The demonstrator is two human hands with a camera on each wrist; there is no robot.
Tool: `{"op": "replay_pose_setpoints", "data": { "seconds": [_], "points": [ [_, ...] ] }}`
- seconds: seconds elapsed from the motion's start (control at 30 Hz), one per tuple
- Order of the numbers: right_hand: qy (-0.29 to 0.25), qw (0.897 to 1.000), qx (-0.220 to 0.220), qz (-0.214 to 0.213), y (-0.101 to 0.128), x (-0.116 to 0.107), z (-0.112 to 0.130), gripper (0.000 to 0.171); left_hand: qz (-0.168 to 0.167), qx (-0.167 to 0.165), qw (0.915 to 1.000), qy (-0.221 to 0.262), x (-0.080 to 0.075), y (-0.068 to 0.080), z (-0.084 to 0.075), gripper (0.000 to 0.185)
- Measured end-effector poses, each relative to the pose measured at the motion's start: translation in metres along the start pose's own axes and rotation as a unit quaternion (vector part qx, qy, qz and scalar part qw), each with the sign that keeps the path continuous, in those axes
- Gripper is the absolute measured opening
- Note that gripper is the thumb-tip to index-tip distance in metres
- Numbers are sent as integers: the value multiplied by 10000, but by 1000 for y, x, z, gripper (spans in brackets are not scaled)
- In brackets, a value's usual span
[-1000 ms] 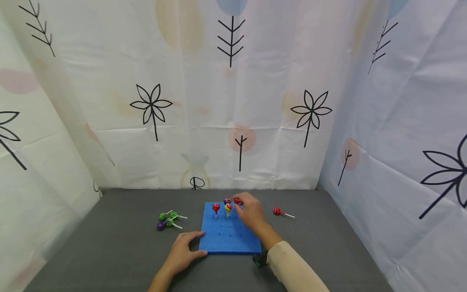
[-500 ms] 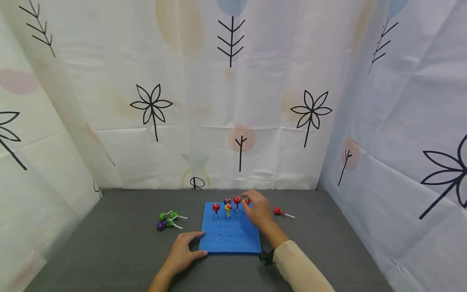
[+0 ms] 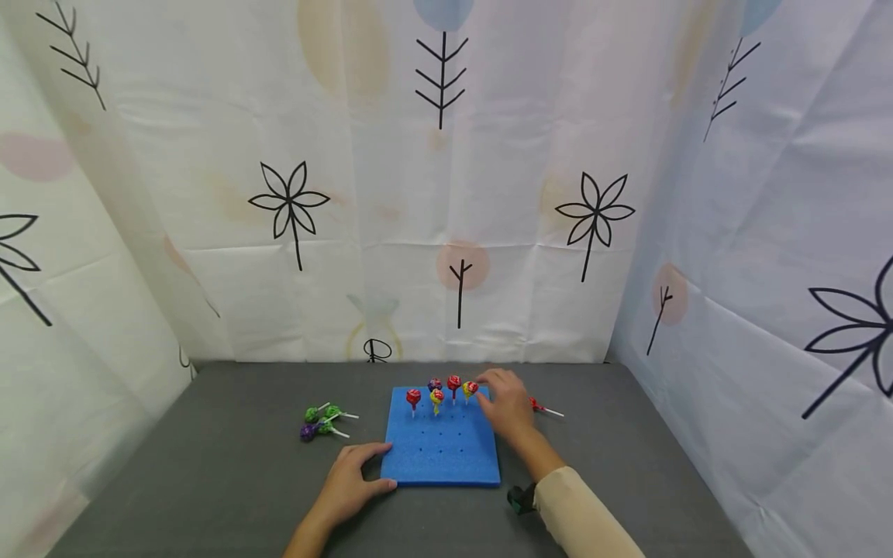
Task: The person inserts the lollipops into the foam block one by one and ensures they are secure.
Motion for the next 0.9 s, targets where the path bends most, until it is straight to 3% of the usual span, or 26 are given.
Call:
{"op": "replay_pose_setpoints", "data": {
  "seconds": [0.37, 0.9],
  "points": [
    [289, 9994, 189, -22, 13, -8, -20, 32, 6, 5, 10000, -7, 1, 0, 1, 60],
    [549, 9851, 1508, 611, 26, -12, -54, 49, 28, -22, 10000, 13, 2, 0, 2, 60]
  ]
}}
Point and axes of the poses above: each hand's wrist, its own y-axis away from the middle knuckle, its own x-axis out of the palm, z = x × y, the point moved 6 cm from there along -y, towards the middle knuckle, and after that the axes turned 10 degrees about -y, right-handed, at the moved point
